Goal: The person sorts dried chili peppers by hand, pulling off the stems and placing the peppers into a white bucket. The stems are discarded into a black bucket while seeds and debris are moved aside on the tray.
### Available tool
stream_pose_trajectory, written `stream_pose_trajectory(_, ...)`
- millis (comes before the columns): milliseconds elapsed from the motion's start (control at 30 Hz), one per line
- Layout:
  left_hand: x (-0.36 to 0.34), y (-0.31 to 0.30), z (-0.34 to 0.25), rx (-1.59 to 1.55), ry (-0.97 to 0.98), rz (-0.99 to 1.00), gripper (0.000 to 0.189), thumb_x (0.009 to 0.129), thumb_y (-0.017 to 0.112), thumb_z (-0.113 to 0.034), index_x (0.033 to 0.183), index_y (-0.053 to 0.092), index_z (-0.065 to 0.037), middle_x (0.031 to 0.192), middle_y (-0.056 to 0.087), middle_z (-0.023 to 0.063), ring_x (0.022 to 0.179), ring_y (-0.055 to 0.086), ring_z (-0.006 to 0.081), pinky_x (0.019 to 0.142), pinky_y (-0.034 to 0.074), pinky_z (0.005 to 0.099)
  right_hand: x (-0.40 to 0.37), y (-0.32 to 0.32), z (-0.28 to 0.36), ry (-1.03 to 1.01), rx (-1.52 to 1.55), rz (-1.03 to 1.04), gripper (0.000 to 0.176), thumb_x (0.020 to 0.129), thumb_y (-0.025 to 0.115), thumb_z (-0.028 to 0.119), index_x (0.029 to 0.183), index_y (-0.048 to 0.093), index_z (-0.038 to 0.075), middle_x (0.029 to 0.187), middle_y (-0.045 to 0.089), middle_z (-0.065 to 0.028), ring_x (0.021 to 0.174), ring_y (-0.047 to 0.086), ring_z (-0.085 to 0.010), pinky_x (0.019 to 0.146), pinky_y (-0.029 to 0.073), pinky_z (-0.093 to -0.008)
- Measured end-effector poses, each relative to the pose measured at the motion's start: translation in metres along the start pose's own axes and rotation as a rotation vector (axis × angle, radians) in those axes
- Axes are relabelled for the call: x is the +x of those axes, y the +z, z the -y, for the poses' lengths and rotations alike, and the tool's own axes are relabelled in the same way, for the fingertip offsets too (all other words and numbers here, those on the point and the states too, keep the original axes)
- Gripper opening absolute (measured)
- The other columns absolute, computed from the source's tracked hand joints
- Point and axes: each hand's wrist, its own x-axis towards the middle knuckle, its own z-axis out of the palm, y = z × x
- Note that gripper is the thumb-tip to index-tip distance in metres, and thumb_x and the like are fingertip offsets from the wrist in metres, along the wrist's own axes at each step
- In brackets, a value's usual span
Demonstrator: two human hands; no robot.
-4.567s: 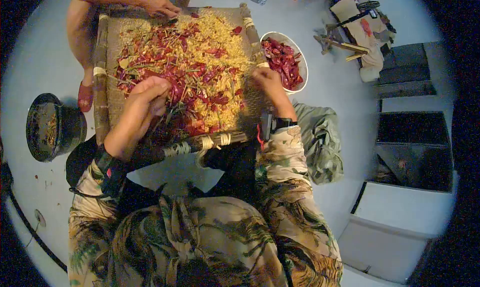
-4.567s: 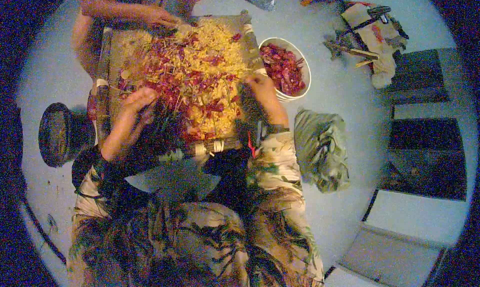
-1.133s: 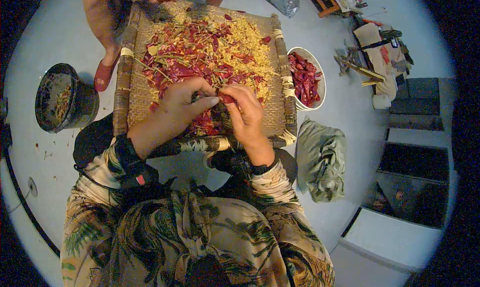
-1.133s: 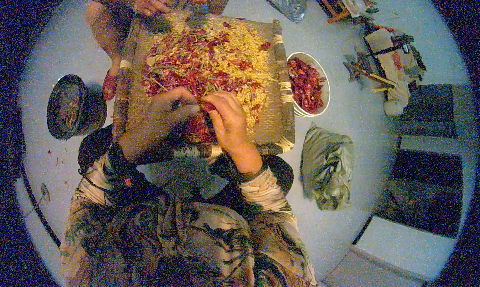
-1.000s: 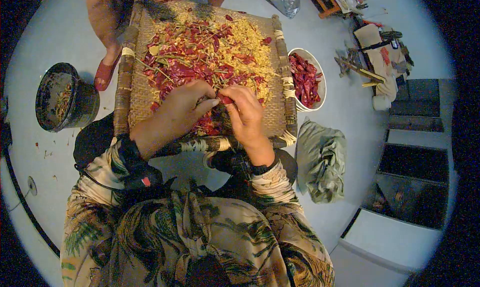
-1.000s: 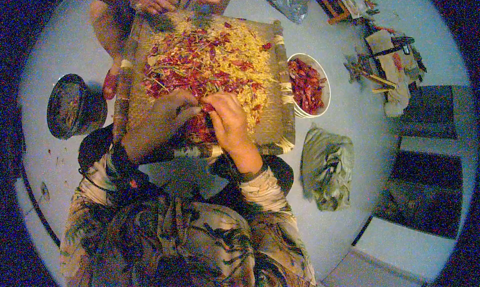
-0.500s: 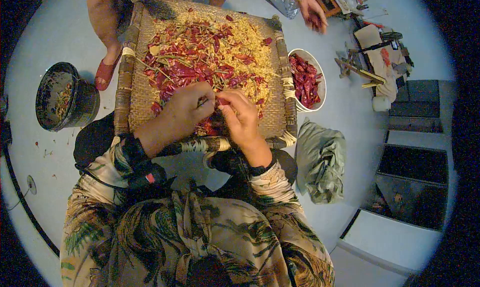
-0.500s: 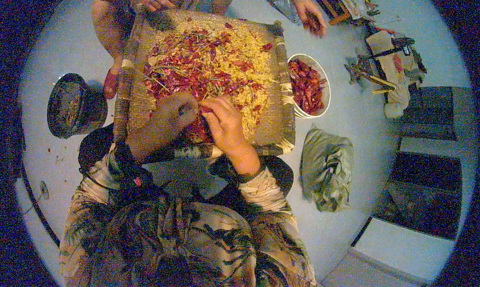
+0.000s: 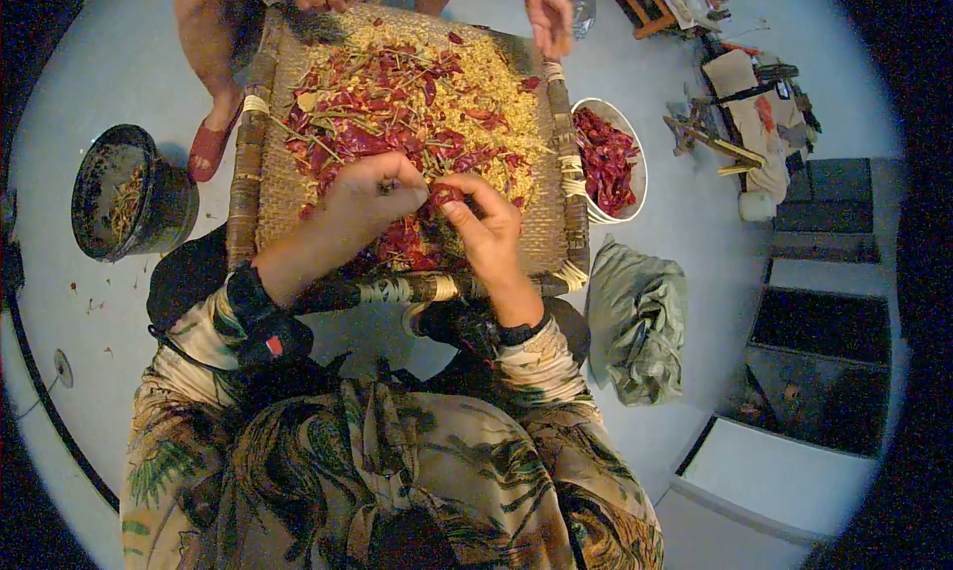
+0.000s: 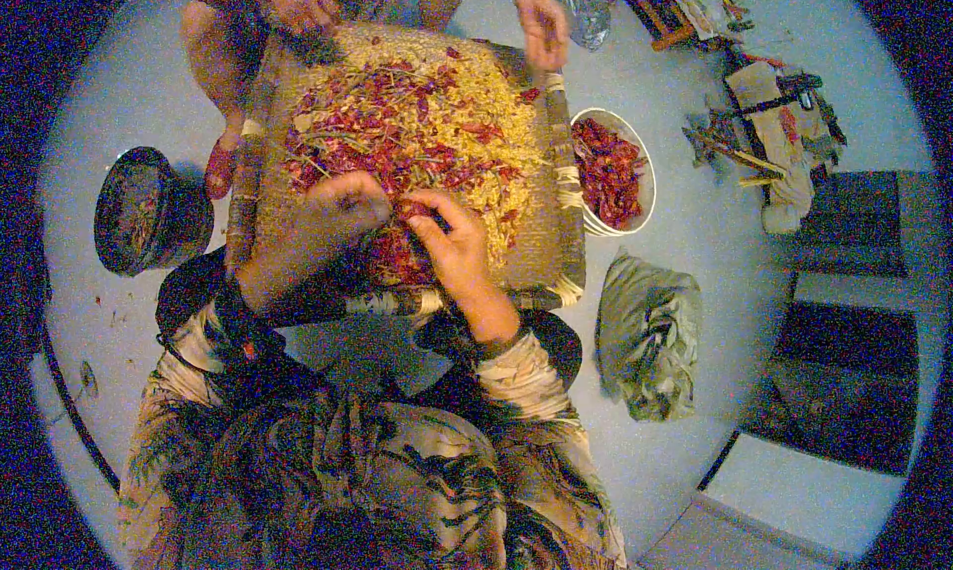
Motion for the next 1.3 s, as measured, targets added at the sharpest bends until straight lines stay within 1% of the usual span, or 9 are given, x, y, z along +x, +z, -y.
stream_pose_trajectory(333, -0.002, 0.000, 0.019, 0.543, 0.328, -0.068, 0.012, 0.080, 0.062, -0.012, 0.083, 0.057, -0.001, 0.071, 0.056, 0.0078, 0.068, 0.052, 0.0133, 0.062, 0.043, 0.0299, 0.003, 0.005, 0.003, -0.221, -0.254, 0.075, 0.019, 0.078, 0.059, 0.007, 0.096, 0.062, 0.003, 0.093, 0.062, -0.0137, 0.089, 0.060, -0.0292, 0.079, 0.047, -0.0342)
stream_pose_trajectory(600, -0.013, -0.036, -0.009, 0.145, 0.057, -0.167, 0.012, 0.086, 0.058, -0.021, 0.084, 0.058, -0.009, 0.074, 0.054, -0.0024, 0.067, 0.050, 0.0080, 0.060, 0.041, 0.0220, 0.001, 0.009, -0.034, 0.129, -0.008, -0.027, 0.020, 0.080, 0.061, 0.011, 0.099, 0.063, 0.003, 0.095, 0.065, -0.0108, 0.090, 0.061, -0.0218, 0.083, 0.046, -0.0305)
stream_pose_trajectory(733, -0.048, -0.089, -0.043, 0.125, -0.133, -0.600, 0.017, 0.087, 0.055, -0.024, 0.090, 0.060, -0.008, 0.078, 0.056, -0.0023, 0.065, 0.048, 0.0068, 0.058, 0.039, 0.0195, 0.001, 0.009, -0.041, 0.248, 0.061, -0.088, 0.022, 0.080, 0.063, 0.013, 0.099, 0.063, 0.002, 0.094, 0.065, -0.0102, 0.090, 0.060, -0.0191, 0.082, 0.046, -0.0293)
stream_pose_trajectory(800, -0.065, -0.131, -0.042, 0.184, 0.105, -0.779, 0.016, 0.086, 0.052, -0.019, 0.093, 0.061, -0.008, 0.070, 0.052, -0.0033, 0.053, 0.044, 0.0043, 0.047, 0.033, 0.0213, 0.003, 0.011, -0.043, 0.234, 0.033, -0.086, 0.022, 0.080, 0.063, 0.013, 0.099, 0.063, 0.002, 0.094, 0.065, -0.0101, 0.090, 0.060, -0.0187, 0.082, 0.045, -0.0291)
stream_pose_trajectory(933, -0.102, -0.239, -0.007, 0.496, 0.247, -1.054, 0.024, 0.089, 0.050, -0.023, 0.097, 0.061, -0.003, 0.078, 0.056, 0.0010, 0.062, 0.050, 0.0099, 0.056, 0.041, 0.0235, 0.003, 0.015, -0.055, 0.202, -0.004, -0.051, 0.022, 0.079, 0.065, 0.013, 0.098, 0.063, 0.002, 0.094, 0.065, -0.0096, 0.089, 0.060, -0.0184, 0.082, 0.045, -0.0292)
stream_pose_trajectory(1100, -0.152, -0.376, 0.070, 0.646, -0.120, -1.113, 0.048, 0.089, 0.049, -0.043, 0.111, 0.058, -0.001, 0.103, 0.062, 0.0099, 0.088, 0.060, 0.0198, 0.079, 0.045, 0.0305, 0.003, 0.020, -0.060, 0.220, 0.004, -0.039, 0.021, 0.080, 0.065, 0.011, 0.098, 0.062, 0.001, 0.093, 0.064, -0.0068, 0.087, 0.058, -0.0158, 0.081, 0.045, -0.0279)
stream_pose_trajectory(1200, -0.176, -0.439, 0.123, 0.756, -0.178, -0.993, 0.059, 0.088, 0.044, -0.051, 0.115, 0.055, 0.000, 0.111, 0.060, 0.0164, 0.096, 0.060, 0.0292, 0.081, 0.045, 0.0355, 0.003, 0.021, -0.066, 0.226, 0.021, -0.024, 0.018, 0.083, 0.063, 0.007, 0.099, 0.061, 0.000, 0.091, 0.062, -0.0015, 0.085, 0.056, -0.0096, 0.078, 0.043, -0.0232)
stream_pose_trajectory(1233, -0.184, -0.465, 0.141, 0.791, -0.230, -0.951, 0.061, 0.089, 0.039, -0.053, 0.116, 0.054, 0.000, 0.111, 0.059, 0.0211, 0.096, 0.058, 0.0378, 0.080, 0.045, 0.0418, 0.004, 0.021, -0.066, 0.233, 0.017, -0.024, 0.018, 0.083, 0.063, 0.007, 0.099, 0.062, 0.000, 0.090, 0.062, -0.0014, 0.085, 0.056, -0.0096, 0.078, 0.043, -0.0232)
stream_pose_trajectory(1300, -0.182, -0.454, 0.130, 0.944, -0.318, -0.960, 0.056, 0.090, 0.041, -0.049, 0.113, 0.056, -0.001, 0.106, 0.060, 0.0214, 0.095, 0.058, 0.0381, 0.081, 0.045, 0.0416, 0.005, 0.020, -0.066, 0.252, 0.020, -0.019, 0.017, 0.084, 0.062, 0.008, 0.099, 0.061, 0.000, 0.089, 0.062, -0.0011, 0.084, 0.056, -0.0097, 0.077, 0.043, -0.0232)
